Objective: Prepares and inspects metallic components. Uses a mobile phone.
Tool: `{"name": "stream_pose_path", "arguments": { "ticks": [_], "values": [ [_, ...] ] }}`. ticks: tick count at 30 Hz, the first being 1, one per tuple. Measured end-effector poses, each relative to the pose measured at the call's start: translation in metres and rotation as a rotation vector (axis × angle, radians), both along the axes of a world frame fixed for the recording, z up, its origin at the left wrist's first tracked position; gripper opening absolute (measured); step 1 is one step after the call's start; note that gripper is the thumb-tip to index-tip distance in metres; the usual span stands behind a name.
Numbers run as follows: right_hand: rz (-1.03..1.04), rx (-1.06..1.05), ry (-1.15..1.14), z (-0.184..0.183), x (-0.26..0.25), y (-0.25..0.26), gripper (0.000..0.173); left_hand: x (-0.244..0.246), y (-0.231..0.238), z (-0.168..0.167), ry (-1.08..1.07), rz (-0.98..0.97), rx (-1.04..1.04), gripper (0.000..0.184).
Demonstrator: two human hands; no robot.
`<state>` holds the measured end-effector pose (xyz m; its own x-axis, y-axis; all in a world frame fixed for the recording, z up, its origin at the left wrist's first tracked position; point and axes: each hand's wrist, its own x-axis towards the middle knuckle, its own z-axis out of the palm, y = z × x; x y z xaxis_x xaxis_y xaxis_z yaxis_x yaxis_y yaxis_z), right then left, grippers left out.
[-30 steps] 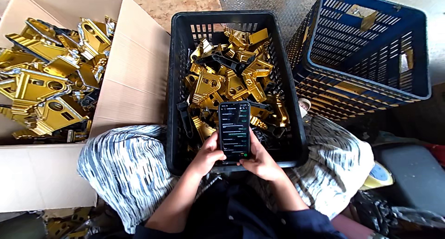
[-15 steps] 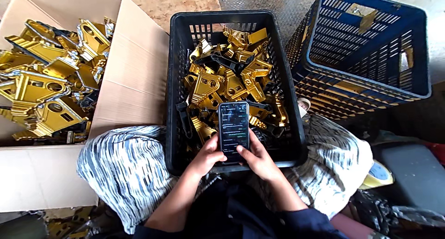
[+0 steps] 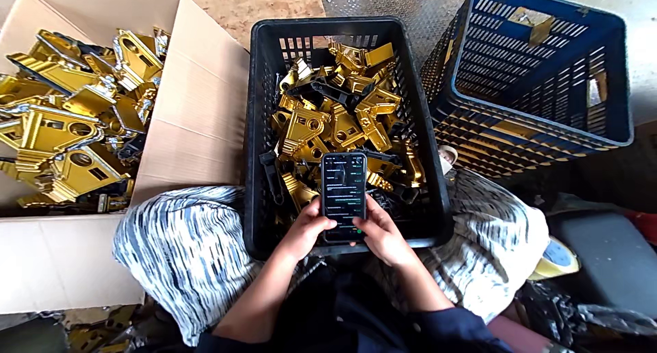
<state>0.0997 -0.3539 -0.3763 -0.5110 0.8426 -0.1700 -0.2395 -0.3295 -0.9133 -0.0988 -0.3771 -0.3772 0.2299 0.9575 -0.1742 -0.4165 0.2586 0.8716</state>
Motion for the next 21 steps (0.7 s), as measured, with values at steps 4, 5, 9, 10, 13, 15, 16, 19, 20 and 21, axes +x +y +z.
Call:
{"name": "stream_pose_path", "arguments": {
  "ticks": [4,5,9,10,13,15,16,19,20,21],
  "values": [
    [0.050,0.078,-0.042,0.0006,0.0015,0.0004,0.068,0.0013,0.0004,0.0002,0.034,0.048,-0.039,0.038],
    [0.059,0.090,-0.049,0.0007,0.0016,0.0005,0.070,0.0017,0.0004,-0.0003,0.035,0.064,-0.042,0.035],
    [0.081,0.122,-0.049,-0.0004,0.0021,0.0012,0.072,0.0027,0.0012,0.0014,0.047,0.086,-0.047,0.029],
    [0.088,0.128,-0.057,-0.0001,0.0024,0.0010,0.073,0.0027,0.0013,0.0016,0.054,0.087,-0.042,0.029],
    [0.117,0.153,-0.088,0.0016,0.0036,0.0009,0.078,0.0035,0.0014,0.0008,0.065,0.104,-0.029,0.027],
    [0.137,0.183,-0.084,0.0010,0.0038,0.0014,0.080,0.0038,0.0015,-0.0001,0.079,0.118,-0.008,0.025],
    [0.145,0.199,-0.079,0.0004,0.0038,0.0016,0.082,0.0040,0.0013,-0.0009,0.097,0.131,0.002,0.024],
    [0.153,0.211,-0.086,-0.0002,0.0039,0.0016,0.084,0.0045,0.0008,-0.0019,0.119,0.151,0.010,0.023],
    [0.151,0.203,-0.088,-0.0001,0.0040,0.0016,0.084,0.0045,0.0005,-0.0012,0.103,0.148,0.006,0.023],
    [0.148,0.196,-0.089,0.0002,0.0041,0.0017,0.085,0.0046,0.0004,-0.0002,0.085,0.145,-0.001,0.023]
  ]
}}
